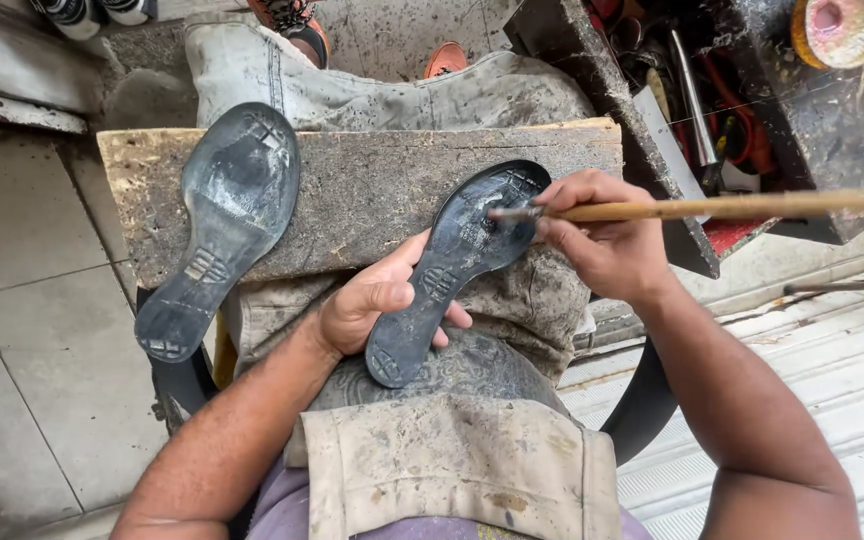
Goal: Applying a liquid coating to shoe soles using a brush at a repair workbench
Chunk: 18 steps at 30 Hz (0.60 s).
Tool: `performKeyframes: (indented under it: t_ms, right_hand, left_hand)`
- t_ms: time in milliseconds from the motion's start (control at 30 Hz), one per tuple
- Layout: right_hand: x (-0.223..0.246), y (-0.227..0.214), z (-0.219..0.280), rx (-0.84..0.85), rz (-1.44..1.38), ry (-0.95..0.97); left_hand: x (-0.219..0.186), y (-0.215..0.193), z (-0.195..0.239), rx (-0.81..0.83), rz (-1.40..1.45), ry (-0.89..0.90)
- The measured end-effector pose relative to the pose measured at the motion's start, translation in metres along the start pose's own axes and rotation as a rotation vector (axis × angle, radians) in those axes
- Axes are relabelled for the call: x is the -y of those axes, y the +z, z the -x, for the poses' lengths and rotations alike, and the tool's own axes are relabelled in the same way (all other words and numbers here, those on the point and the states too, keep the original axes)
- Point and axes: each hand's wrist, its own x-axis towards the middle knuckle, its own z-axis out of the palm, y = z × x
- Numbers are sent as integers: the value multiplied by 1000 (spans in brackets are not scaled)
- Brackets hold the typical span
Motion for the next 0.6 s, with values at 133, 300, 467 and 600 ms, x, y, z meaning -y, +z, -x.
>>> performKeyframes:
  t_ms: [133, 300, 467, 600]
  right_hand:
    - [9, 11, 3, 82, -90, -39]
    - [-1, -2, -8, 8, 5, 12]
    - [9, -11, -12, 270, -36, 55]
    - [23, 0, -11, 365, -56, 102]
  left_hand:
    - [3, -2, -2, -27, 13, 30]
    - [6, -2, 0, -51, -19, 29]
    - [4, 2, 0, -110, -63, 13]
    - [6, 1, -3, -113, -87, 25]
